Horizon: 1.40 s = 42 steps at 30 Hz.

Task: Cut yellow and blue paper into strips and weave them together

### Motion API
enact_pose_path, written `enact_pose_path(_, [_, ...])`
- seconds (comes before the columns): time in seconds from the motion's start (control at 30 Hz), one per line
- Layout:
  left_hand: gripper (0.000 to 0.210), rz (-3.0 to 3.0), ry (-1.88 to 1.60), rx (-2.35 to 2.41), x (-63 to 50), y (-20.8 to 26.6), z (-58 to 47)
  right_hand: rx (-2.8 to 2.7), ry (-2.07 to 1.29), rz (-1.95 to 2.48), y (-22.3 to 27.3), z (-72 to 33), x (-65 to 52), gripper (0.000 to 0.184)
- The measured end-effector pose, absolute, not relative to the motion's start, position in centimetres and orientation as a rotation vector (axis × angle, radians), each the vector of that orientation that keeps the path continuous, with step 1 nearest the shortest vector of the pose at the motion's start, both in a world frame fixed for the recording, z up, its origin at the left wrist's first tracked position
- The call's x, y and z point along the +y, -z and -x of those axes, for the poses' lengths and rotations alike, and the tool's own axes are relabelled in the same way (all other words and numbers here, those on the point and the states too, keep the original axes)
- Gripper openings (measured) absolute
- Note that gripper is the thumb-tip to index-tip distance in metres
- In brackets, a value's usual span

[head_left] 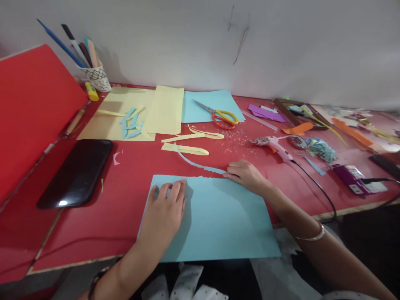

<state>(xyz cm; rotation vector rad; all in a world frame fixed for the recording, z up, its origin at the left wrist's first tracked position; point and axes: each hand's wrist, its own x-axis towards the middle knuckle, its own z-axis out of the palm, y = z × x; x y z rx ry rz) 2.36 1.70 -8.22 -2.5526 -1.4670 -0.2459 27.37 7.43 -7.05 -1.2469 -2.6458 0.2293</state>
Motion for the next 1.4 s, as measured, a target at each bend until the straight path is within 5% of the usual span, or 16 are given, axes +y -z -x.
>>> enact_pose_path(1.4, [0.035, 2.525, 0.251, -1.417, 1.7, 8.1, -1.9, -2.514, -0.233, 1.179, 7.4, -29.2, 6.3, 0.037])
